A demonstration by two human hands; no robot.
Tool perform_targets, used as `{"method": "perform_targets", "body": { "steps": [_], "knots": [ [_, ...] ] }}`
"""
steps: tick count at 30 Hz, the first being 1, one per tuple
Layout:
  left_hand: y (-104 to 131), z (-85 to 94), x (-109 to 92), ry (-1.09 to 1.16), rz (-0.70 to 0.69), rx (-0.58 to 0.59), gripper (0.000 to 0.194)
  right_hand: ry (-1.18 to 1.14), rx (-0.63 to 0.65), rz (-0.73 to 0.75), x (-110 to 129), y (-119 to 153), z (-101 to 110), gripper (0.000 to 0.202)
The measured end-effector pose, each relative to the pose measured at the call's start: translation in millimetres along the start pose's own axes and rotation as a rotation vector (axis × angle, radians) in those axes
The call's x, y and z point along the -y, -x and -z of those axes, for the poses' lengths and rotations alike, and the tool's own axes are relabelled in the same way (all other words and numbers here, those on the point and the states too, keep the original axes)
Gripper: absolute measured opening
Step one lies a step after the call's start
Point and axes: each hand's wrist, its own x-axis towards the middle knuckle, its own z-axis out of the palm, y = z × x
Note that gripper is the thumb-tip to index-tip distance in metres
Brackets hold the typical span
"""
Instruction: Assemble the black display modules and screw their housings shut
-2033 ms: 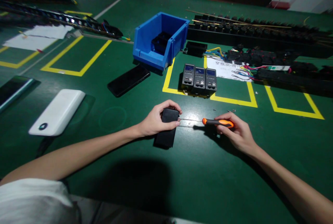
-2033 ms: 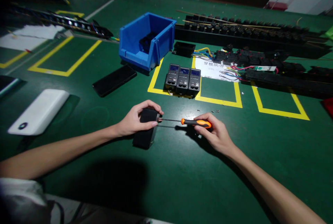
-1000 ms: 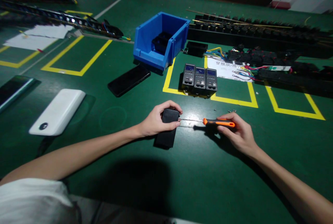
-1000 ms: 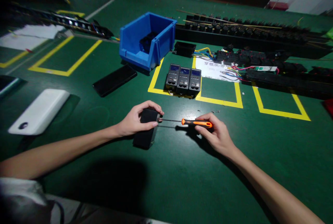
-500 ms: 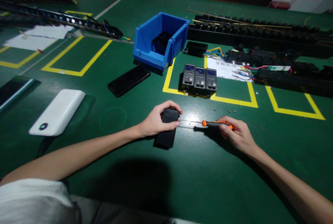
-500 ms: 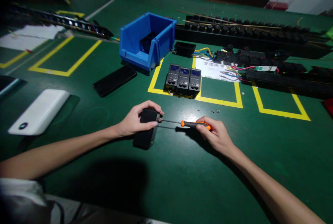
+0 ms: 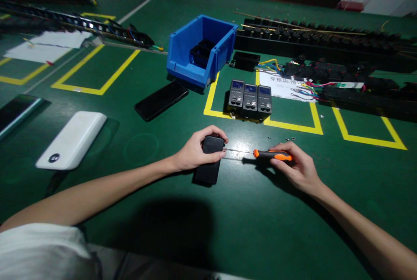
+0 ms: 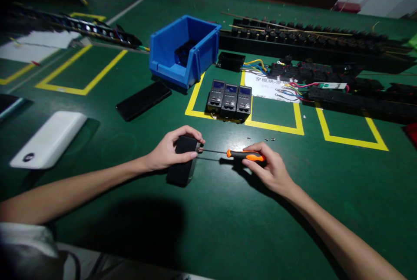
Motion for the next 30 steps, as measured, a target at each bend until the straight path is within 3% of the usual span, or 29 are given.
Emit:
{"method": "perform_targets", "body": {
  "steps": [19, 22, 25, 30],
  "knots": [
    [-0.1, 0.2, 1.1, 0.029, 0.01, 0.005, 0.036, -0.074, 0.177, -0.127, -2.1, -1.1, 2.4, 0.028],
    [-0.1, 0.4, 0.1, 0.015, -0.002, 0.002, 0.035, -0.088, 0.128, -0.044, -1.7, -0.5, 0.3, 0.023],
    [-0.4, 0.2, -0.6, -0.003, -0.006, -0.001, 0.035, -0.088, 0.049, 0.047, -0.8, -1.3, -2.3, 0.034],
    [-0.3, 0.2, -0.5, 0.021, 0.015, 0.014, 0.037, -0.023, -0.01, 0.094, -1.7, -2.4, -2.4, 0.019]
  ]
}}
